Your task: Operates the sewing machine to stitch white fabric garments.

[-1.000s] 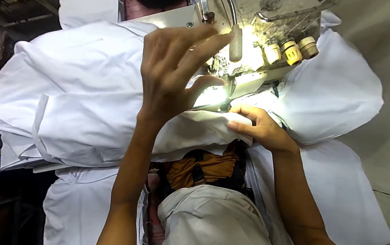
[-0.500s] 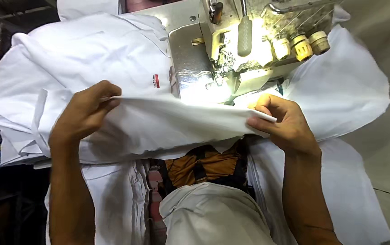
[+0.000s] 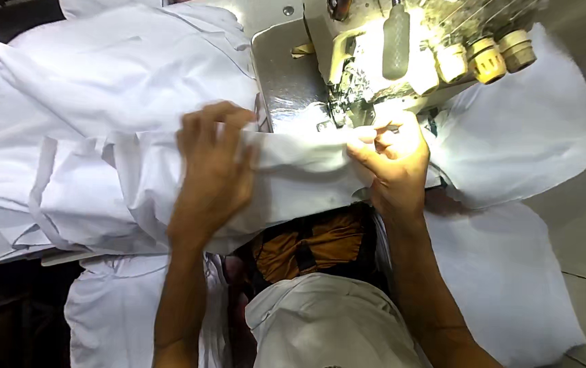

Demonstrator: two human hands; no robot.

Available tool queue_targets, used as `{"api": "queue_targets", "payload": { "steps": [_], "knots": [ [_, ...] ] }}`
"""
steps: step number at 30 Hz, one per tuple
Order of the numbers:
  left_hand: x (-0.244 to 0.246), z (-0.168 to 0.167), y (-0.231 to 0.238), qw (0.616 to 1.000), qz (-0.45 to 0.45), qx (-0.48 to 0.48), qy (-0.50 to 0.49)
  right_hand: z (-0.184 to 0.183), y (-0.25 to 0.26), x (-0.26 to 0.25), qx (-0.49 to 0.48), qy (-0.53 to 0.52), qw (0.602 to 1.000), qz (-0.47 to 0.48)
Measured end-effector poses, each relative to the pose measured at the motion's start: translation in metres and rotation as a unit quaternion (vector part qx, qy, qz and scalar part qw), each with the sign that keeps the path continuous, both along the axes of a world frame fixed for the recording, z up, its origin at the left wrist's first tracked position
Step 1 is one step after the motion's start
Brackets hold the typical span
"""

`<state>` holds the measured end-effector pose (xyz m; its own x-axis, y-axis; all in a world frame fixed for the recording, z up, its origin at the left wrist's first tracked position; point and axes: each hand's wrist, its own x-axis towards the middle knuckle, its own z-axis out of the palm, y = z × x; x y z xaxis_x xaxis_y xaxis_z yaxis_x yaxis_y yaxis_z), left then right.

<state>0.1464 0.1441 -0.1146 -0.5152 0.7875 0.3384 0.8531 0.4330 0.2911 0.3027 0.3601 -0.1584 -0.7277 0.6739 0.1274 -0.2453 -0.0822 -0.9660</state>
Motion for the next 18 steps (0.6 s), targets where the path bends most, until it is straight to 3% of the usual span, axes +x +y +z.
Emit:
{"api": "queue_targets", "payload": {
  "steps": [3,6,12,18],
  "knots": [
    [0.034,-0.023,0.045,0.99,-0.1,0.067,-0.066,0.004,0.001,0.004,0.039,0.014,0.999,0.003],
    [0.04,-0.022,0.068,0.979,-0.14,0.089,-0.117,0.008,0.002,0.011,0.08,0.017,0.996,0.019],
    [0.032,0.012,0.082,0.962,-0.163,0.112,-0.188,0.012,0.004,0.009,0.102,0.074,0.992,0.027],
    [0.032,-0.006,0.083,0.954,-0.166,0.153,-0.197,0.008,0.003,0.014,0.045,0.003,0.998,0.046]
  ]
}}
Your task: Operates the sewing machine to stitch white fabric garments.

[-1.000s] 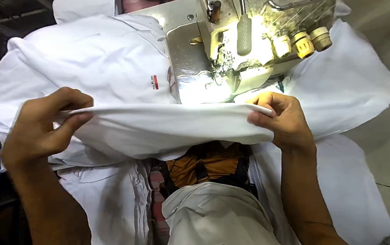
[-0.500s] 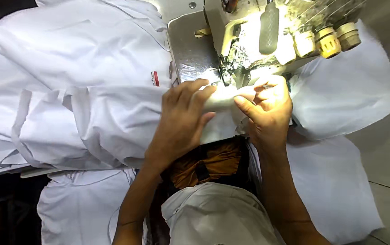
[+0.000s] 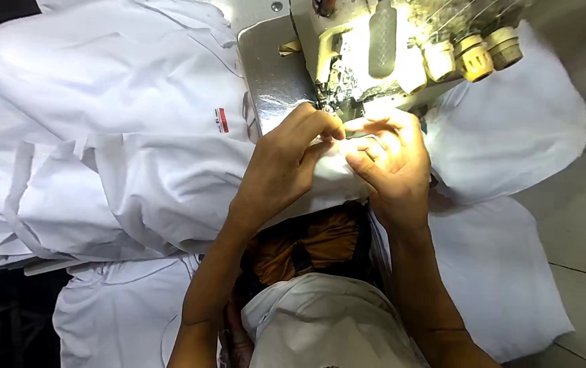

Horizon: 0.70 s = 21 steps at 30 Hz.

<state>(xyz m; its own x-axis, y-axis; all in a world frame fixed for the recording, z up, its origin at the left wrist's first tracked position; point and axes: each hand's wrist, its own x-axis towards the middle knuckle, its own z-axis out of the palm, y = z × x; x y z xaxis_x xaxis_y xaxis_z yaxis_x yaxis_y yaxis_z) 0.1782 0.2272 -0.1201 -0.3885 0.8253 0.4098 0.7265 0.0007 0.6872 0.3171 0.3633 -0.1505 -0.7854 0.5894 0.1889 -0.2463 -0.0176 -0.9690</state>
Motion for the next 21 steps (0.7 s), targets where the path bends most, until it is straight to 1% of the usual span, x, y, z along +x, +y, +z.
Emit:
{"api": "queue_targets", "payload": {
  "steps": [3,5,7,10,13,16,19,21],
  "knots": [
    [-0.002,-0.009,0.002,1.0,-0.002,0.026,-0.016,-0.006,-0.003,-0.001,-0.032,-0.014,0.999,-0.019],
    [-0.004,-0.013,0.006,0.998,0.002,0.045,-0.037,-0.009,-0.006,-0.005,-0.002,-0.005,0.999,-0.042],
    [-0.004,-0.016,0.007,0.999,0.023,0.037,-0.031,-0.011,-0.007,-0.008,0.042,-0.015,0.996,-0.075],
    [0.001,-0.019,0.003,0.995,0.086,-0.006,0.045,-0.014,-0.006,-0.009,0.088,-0.037,0.991,-0.096],
    [0.007,-0.019,-0.003,0.985,0.113,-0.032,0.123,-0.014,-0.002,-0.008,0.068,-0.052,0.994,-0.066],
    [0.006,-0.025,0.003,0.975,0.149,-0.024,0.161,-0.013,0.003,-0.013,0.036,-0.05,0.997,-0.053],
    [0.009,-0.029,0.003,0.962,0.169,-0.029,0.212,-0.014,0.001,-0.017,0.059,-0.066,0.993,-0.076],
    [0.018,-0.027,-0.002,0.95,0.177,-0.063,0.251,-0.013,-0.005,-0.015,0.071,-0.092,0.989,-0.096]
  ]
}}
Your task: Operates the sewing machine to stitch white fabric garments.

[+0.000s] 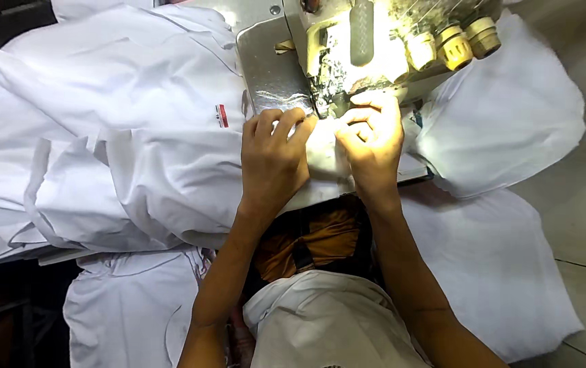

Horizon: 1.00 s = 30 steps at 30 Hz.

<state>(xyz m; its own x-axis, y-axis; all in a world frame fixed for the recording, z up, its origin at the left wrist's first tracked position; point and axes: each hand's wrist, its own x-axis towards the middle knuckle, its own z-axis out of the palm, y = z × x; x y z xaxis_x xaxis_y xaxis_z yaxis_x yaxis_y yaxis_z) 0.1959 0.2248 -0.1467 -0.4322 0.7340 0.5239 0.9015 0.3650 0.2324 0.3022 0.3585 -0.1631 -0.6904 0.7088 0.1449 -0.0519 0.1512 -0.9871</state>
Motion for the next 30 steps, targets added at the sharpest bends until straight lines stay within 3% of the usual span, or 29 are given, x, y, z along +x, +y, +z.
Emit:
{"api": "queue_targets", "payload": {
  "steps": [8,15,24,27,30],
  "knots": [
    [0.034,-0.018,-0.013,0.998,0.036,-0.045,0.004,-0.001,-0.006,0.001,-0.008,-0.026,0.999,-0.019],
    [0.024,-0.026,-0.011,0.997,0.04,-0.067,-0.027,-0.002,-0.005,-0.011,0.054,-0.034,0.996,-0.059],
    [0.017,-0.018,-0.009,0.994,0.031,-0.09,-0.048,-0.005,-0.007,-0.016,0.061,-0.021,0.995,-0.08],
    [0.018,-0.017,-0.01,0.994,0.027,-0.092,-0.048,-0.001,-0.004,0.004,0.058,-0.041,0.996,-0.057],
    [0.017,-0.017,-0.012,0.994,0.016,-0.096,-0.041,0.005,0.01,0.057,0.113,-0.1,0.988,0.01]
  ]
}}
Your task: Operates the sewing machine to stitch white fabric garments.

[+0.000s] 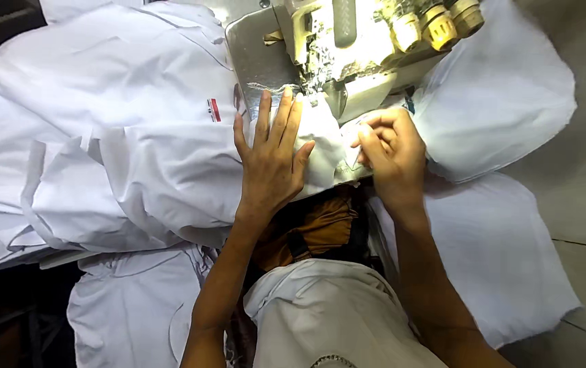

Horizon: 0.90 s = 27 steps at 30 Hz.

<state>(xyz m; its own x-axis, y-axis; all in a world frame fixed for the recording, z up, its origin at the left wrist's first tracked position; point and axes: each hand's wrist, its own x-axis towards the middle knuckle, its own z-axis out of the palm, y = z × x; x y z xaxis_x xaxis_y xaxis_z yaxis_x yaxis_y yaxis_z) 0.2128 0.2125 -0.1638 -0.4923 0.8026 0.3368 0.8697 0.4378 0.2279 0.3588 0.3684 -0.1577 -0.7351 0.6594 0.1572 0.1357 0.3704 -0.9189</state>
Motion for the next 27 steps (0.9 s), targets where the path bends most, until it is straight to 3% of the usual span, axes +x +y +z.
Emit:
{"api": "queue_targets", "payload": {
  "steps": [3,7,10,13,15,17,23,27],
  "knots": [
    [-0.001,-0.005,-0.001,0.999,-0.028,0.041,0.007,-0.009,0.017,0.066,0.076,-0.205,0.975,0.026],
    [0.024,-0.013,0.0,0.978,-0.147,0.144,-0.02,-0.076,0.022,0.106,0.028,-0.544,0.838,0.035],
    [0.075,-0.037,0.003,0.951,-0.28,0.099,-0.08,-0.13,0.011,0.104,0.06,-0.632,0.772,-0.011],
    [0.125,-0.088,0.012,0.892,-0.407,-0.002,-0.195,-0.128,0.006,0.092,0.088,-0.656,0.75,-0.008],
    [0.142,-0.129,0.018,0.853,-0.44,-0.042,-0.279,-0.118,0.006,0.088,0.106,-0.654,0.749,0.016],
    [0.149,-0.155,0.022,0.838,-0.429,-0.071,-0.328,-0.116,0.008,0.094,0.11,-0.633,0.766,0.024],
    [0.144,-0.142,0.044,0.85,-0.304,-0.139,-0.407,-0.118,0.022,0.13,0.028,-0.49,0.871,-0.017],
    [0.157,-0.135,0.074,0.901,-0.286,-0.105,-0.308,-0.117,0.023,0.158,-0.056,-0.338,0.937,-0.067]
  ]
}}
